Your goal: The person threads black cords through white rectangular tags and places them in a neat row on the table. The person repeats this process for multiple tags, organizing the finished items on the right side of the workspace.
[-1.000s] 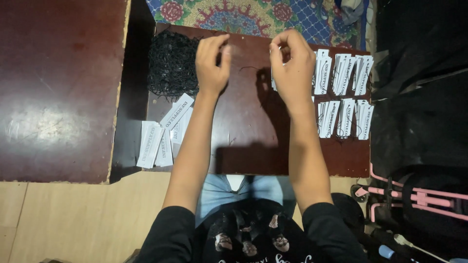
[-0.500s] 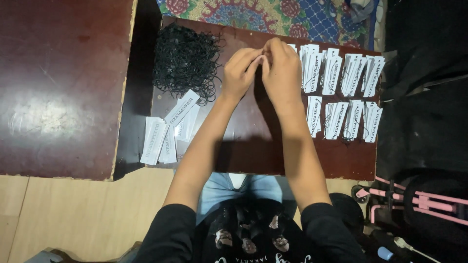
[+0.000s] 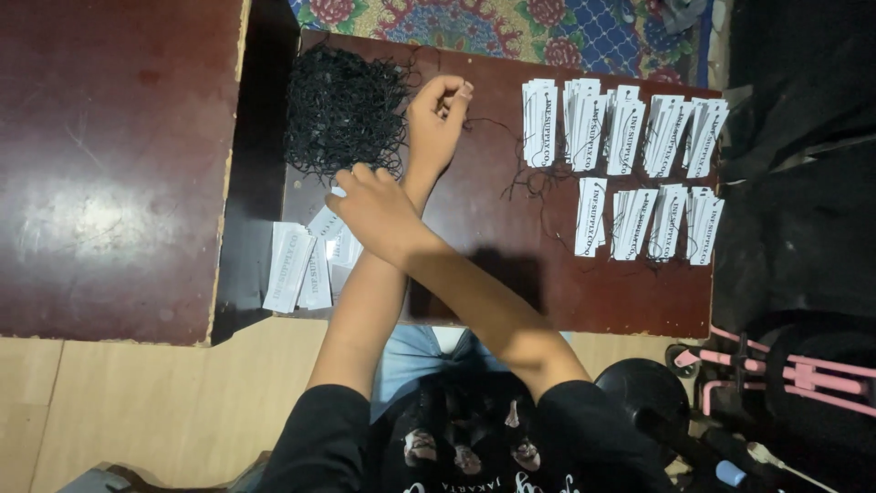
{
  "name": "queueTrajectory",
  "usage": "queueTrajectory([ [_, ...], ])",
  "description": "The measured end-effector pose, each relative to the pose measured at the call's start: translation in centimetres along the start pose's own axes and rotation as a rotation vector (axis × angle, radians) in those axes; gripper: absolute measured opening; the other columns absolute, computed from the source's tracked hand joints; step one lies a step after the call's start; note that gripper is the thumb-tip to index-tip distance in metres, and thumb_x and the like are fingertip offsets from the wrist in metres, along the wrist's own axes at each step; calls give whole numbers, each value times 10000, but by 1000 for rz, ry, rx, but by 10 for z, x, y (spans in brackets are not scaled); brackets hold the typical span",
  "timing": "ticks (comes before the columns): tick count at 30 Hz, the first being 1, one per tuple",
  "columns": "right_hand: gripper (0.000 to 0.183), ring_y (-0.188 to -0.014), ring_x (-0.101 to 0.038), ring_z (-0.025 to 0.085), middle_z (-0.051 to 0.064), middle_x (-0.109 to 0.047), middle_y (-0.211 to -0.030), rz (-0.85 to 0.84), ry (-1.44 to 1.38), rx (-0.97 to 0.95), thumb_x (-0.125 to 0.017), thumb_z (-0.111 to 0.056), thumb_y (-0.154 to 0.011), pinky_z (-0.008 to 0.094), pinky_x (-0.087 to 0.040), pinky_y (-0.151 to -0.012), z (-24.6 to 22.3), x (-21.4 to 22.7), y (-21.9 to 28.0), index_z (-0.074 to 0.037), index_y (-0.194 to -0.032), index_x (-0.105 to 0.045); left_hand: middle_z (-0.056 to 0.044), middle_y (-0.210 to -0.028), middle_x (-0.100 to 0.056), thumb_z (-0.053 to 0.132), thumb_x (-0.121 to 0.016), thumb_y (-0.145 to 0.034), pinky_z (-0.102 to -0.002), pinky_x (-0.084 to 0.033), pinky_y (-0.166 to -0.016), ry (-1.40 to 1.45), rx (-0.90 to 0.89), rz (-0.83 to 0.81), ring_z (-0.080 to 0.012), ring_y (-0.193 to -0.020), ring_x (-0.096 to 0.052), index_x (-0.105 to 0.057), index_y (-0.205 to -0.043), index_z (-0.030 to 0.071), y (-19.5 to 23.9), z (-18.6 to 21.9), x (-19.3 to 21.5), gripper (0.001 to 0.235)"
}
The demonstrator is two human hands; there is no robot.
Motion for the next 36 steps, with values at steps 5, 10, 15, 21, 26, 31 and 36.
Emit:
queueTrajectory([
  [5,285,-931,-508,283,44,-568,-956,-8,-52,36,-650,52,-814,420,-404,-738,2,1,-1,-188,-918,-765,-8,-828,-698,206,-624,-996,-242,-497,-608,101,129,58,-75,-665,-607,-703,-960,99,-3,-15,1,138],
  [10,112,-999,-553,335,151,-542,-1129,241,-256,68,-644,28,-871,430,-462,-776,16,22,5,-28,-967,-651,-33,-812,-699,138,-604,-995,-247,-521,-632,171,128,75,-92,-663,-623,-714,-935,73,-6,-21,3,141],
  [15,208,-1235,-643,306,160,-633,-1322,627,-679,-23,-553,87,-1017,395,-506,-1126,46,70,29,10,-1165,-677,-55,-821,-733,55,-636,-958,-232,-561,-610,321,193,200,-122,-640,-657,-711,-853,83,-12,-54,7,132],
  [21,262,-1061,-663,328,175,-686,-1137,897,-727,-177,-491,55,-956,417,-527,-952,110,86,63,-20,-1002,-738,-152,-792,-678,80,-566,-942,-305,-507,-710,786,319,312,-201,-725,-628,-561,-749,43,-18,-34,17,197],
  [26,82,-1051,-647,210,90,-674,-1081,1062,-1031,-520,-712,5,-915,315,-601,-892,148,43,76,-39,-978,-741,-61,-688,-584,148,-597,-973,-217,-200,-383,754,402,170,-59,-412,-327,-630,-863,54,-16,-42,20,148],
  [31,241,-1036,-637,200,105,-656,-1113,985,-1006,-590,-647,144,-869,279,-554,-890,150,19,74,-41,-1017,-694,7,-611,-414,174,-625,-993,-228,-147,-399,631,376,80,-47,-433,-218,-696,-917,41,-12,-32,17,169],
  [36,205,-856,-668,187,80,-709,-999,882,-572,-467,-643,106,-900,285,-539,-728,146,20,73,-46,-1026,-701,15,-619,-401,113,-616,-1000,-227,-167,-424,502,259,150,-53,-492,-265,-742,-961,35,-14,-32,28,154],
])
Point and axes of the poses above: each hand's wrist, its own y-axis away from the middle knuckle, its own x-axis out of the back of the hand, z = x × y, the point moved 1 cm from there along -y, towards the middle knuckle
